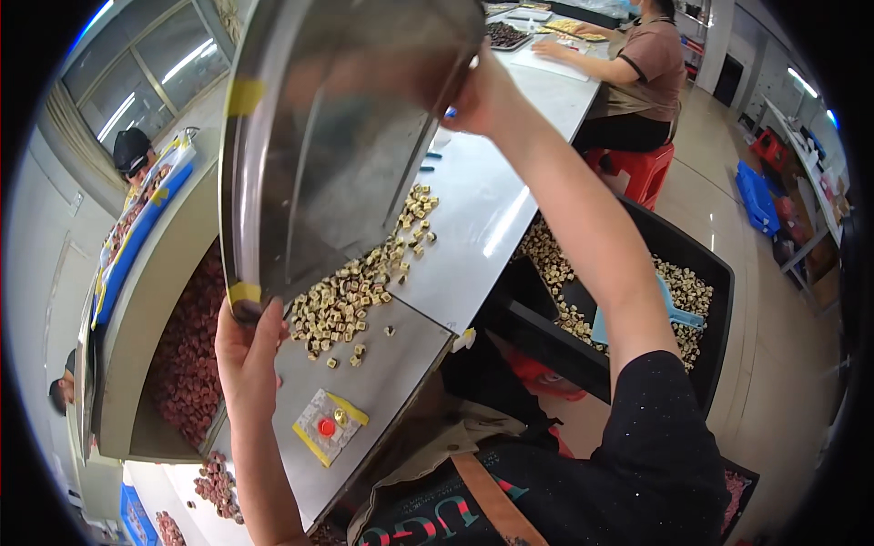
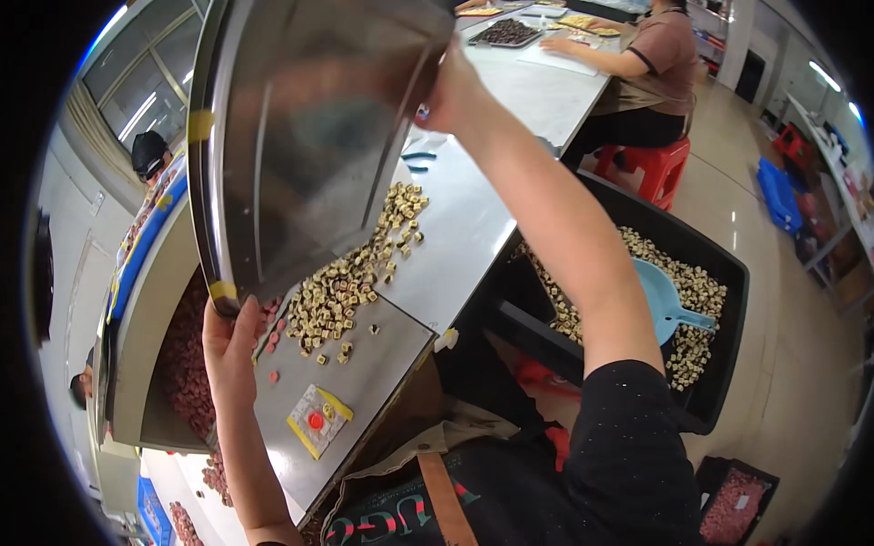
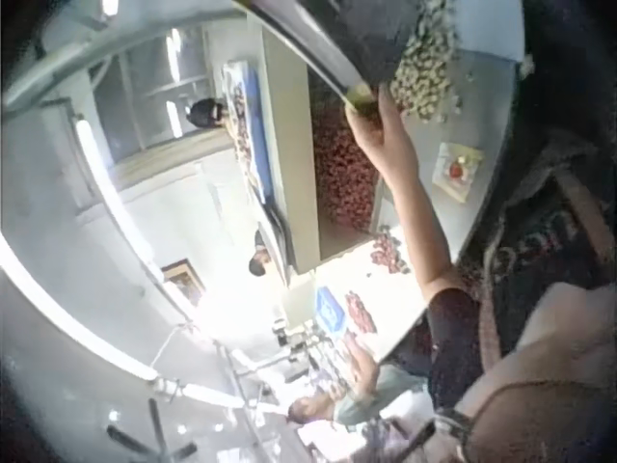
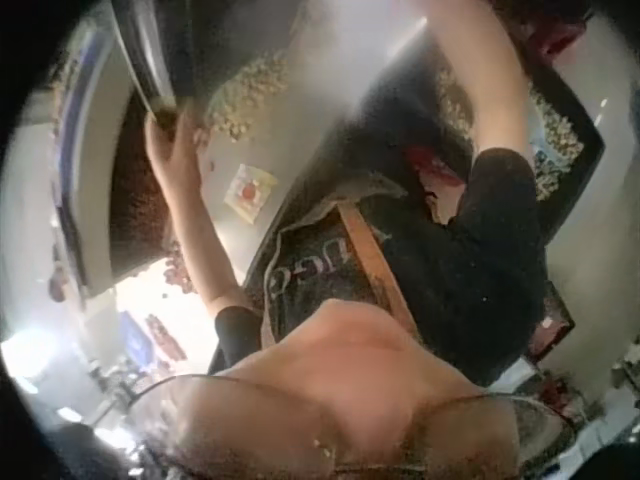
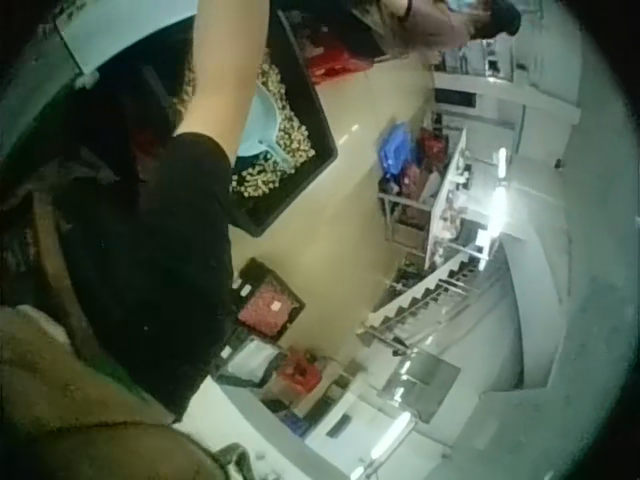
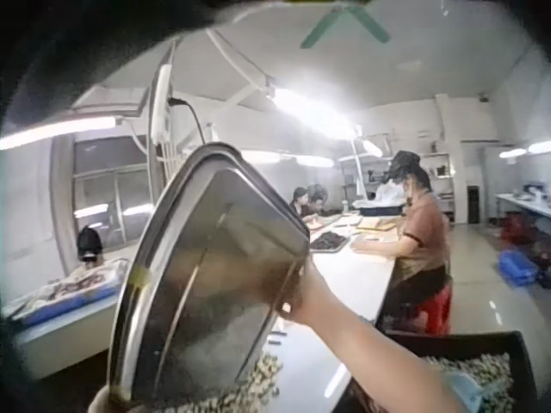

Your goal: The person assembles small toy parts by pressing pieces together with adhesive, receives a tray of components, empties it onto the worktable, and passes the tray back.

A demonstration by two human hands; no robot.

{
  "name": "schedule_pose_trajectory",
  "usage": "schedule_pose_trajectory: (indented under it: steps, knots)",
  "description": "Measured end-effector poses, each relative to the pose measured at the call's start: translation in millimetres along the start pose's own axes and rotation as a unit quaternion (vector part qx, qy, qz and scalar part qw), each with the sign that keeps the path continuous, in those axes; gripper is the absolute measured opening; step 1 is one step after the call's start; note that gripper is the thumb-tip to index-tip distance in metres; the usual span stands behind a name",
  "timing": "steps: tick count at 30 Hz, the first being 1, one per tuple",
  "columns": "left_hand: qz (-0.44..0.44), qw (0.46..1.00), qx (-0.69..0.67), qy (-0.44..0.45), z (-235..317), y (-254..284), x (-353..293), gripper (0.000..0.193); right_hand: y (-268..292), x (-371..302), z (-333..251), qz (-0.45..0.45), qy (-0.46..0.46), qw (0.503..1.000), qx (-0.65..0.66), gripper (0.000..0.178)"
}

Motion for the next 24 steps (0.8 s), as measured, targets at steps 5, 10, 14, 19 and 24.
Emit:
schedule_pose_trajectory:
  steps: [5, 10, 14, 19, 24]
  knots:
    - [0.009, 0.987, 0.049, -0.151, 5.0, -12.8, 4.2, 0.015, 39.0, -29.8, -33.6, 0.045, 0.021, 0.998, -0.03, 0.046]
    - [0.006, 0.887, 0.251, -0.386, 30.0, -49.6, 10.2, 0.028, 164.1, -113.2, -83.4, -0.223, 0.085, 0.971, 0.029, 0.061]
    - [-0.039, 0.789, 0.323, -0.521, 32.1, -83.7, 17.0, 0.029, 201.5, -210.8, -77.7, -0.017, 0.068, 0.996, -0.053, 0.068]
    - [-0.096, 0.769, 0.306, -0.553, 41.1, -155.8, 37.1, 0.041, 284.4, -293.7, -92.9, 0.213, 0.164, 0.951, -0.155, 0.048]
    - [-0.143, 0.822, 0.305, -0.459, 60.7, -176.9, 45.2, 0.06, 306.3, -236.0, -101.1, 0.281, 0.168, 0.939, -0.106, 0.042]
Point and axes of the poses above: each hand's wrist, its own x-axis towards the middle knuckle, its own y-axis out of the back of the hand, z = x × y, the point moved 4 cm from there along x, towards the middle knuckle, and after that the axes turned 4 degrees about x, right-handed, at the moved point
